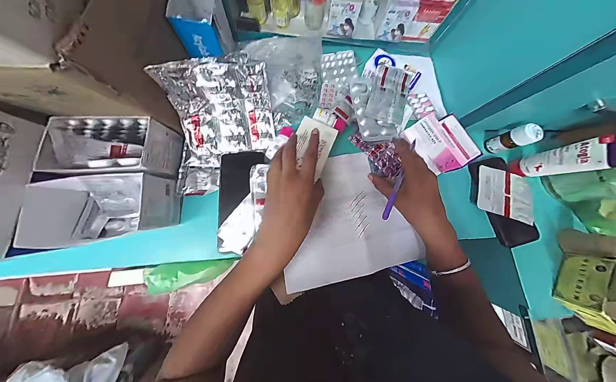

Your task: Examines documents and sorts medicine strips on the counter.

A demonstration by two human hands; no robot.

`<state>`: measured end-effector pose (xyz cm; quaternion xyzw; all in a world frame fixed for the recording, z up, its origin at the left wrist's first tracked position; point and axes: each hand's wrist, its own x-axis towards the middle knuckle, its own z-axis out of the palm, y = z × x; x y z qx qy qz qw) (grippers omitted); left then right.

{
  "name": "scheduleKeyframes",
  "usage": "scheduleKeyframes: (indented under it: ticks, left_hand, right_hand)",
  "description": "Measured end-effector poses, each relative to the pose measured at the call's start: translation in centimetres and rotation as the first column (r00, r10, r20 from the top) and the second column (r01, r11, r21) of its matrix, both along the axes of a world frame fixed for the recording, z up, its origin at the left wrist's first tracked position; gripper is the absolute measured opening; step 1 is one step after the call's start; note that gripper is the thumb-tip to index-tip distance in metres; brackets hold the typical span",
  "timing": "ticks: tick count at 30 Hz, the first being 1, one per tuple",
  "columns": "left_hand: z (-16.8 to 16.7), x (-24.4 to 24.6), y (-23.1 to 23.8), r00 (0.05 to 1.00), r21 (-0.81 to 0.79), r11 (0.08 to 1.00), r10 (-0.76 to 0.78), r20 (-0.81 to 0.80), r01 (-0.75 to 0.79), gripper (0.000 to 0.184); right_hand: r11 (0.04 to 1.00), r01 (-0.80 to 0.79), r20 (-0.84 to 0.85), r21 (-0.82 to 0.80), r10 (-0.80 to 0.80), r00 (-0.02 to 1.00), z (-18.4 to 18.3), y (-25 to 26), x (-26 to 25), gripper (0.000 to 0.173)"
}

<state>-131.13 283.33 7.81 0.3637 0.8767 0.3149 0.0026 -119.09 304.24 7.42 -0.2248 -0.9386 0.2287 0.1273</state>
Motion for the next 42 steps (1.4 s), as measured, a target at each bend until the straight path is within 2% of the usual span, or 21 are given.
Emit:
scheduleKeyframes:
  ticks: [4, 9, 11, 15, 19, 21, 24, 26, 28, 31, 33, 38, 42]
  left_hand:
    - [-0.5, -0.9, -0.3, 0.999, -0.008, 0.999, 0.034, -0.027, -0.034, 0.077]
    - [-1.7, -0.2, -1.1, 0.99, -0.022, 0.998, 0.047, -0.13, -0.05, 0.066]
    - [-2.0, 0.1, -1.3, 0.987, -0.035, 0.998, 0.041, -0.154, -0.046, 0.066]
    - [-2.0, 0.8, -2.0, 0.985, -0.017, 0.999, 0.036, -0.169, -0.04, 0.061]
    - [-2.3, 1.5, -2.9, 0.981, -0.011, 1.0, 0.012, -0.192, -0.014, 0.058]
    - [-2.6, 1.7, -3.1, 0.982, -0.021, 1.0, 0.0, -0.19, -0.004, 0.057]
    - [-2.6, 1.5, -3.2, 0.978, -0.043, 0.999, 0.007, -0.21, -0.016, 0.058]
    - [-2.6, 1.3, -3.3, 0.975, -0.056, 0.998, 0.021, -0.22, -0.035, 0.058]
    - [-2.7, 1.1, -3.2, 0.974, -0.063, 0.997, 0.022, -0.223, -0.037, 0.059]
    - [-3.0, 0.6, -2.6, 0.976, -0.066, 0.997, 0.013, -0.215, -0.028, 0.058]
    - [-3.1, 0.2, -1.9, 0.976, -0.074, 0.996, 0.024, -0.217, -0.041, 0.054]
    - [-3.5, -0.8, -1.3, 0.977, -0.064, 0.995, 0.056, -0.205, -0.071, 0.052]
    - [-3.6, -1.6, -1.8, 0.981, -0.069, 0.995, 0.055, -0.187, -0.069, 0.049]
  right_hand:
    - [1.0, -0.025, 0.0, -0.014, 0.025, 1.0, 0.4, 1.1, 0.3, 0.083]
    - [0.988, -0.07, 0.026, 0.136, 0.067, 0.997, 3.4, 2.4, -2.0, 0.071]
    - [0.975, -0.128, 0.026, 0.179, 0.125, 0.992, 3.8, 3.3, -4.0, 0.073]
    - [0.97, -0.21, 0.149, 0.119, 0.191, 0.97, 3.7, 5.6, -7.0, 0.089]
    - [0.951, -0.266, 0.222, 0.156, 0.228, 0.948, 3.2, 6.7, -8.1, 0.087]
    - [0.955, -0.239, 0.215, 0.177, 0.2, 0.956, 3.2, 6.6, -8.3, 0.083]
    - [0.973, -0.127, 0.134, 0.194, 0.102, 0.986, 4.6, 6.5, -7.9, 0.06]
    - [0.974, -0.059, 0.108, 0.217, 0.036, 0.994, 5.5, 7.0, -8.1, 0.053]
    - [0.976, -0.045, 0.099, 0.215, 0.024, 0.995, 5.4, 7.6, -8.7, 0.064]
    - [0.965, -0.154, 0.091, 0.212, 0.137, 0.986, 4.1, 6.4, -9.3, 0.092]
    - [0.956, -0.2, 0.157, 0.215, 0.169, 0.973, 3.3, 5.7, -10.1, 0.097]
    - [0.987, -0.082, 0.21, 0.136, 0.052, 0.976, 3.8, 8.9, -11.2, 0.086]
    - [0.995, -0.095, 0.126, 0.043, 0.089, 0.988, 4.9, 11.5, -11.2, 0.066]
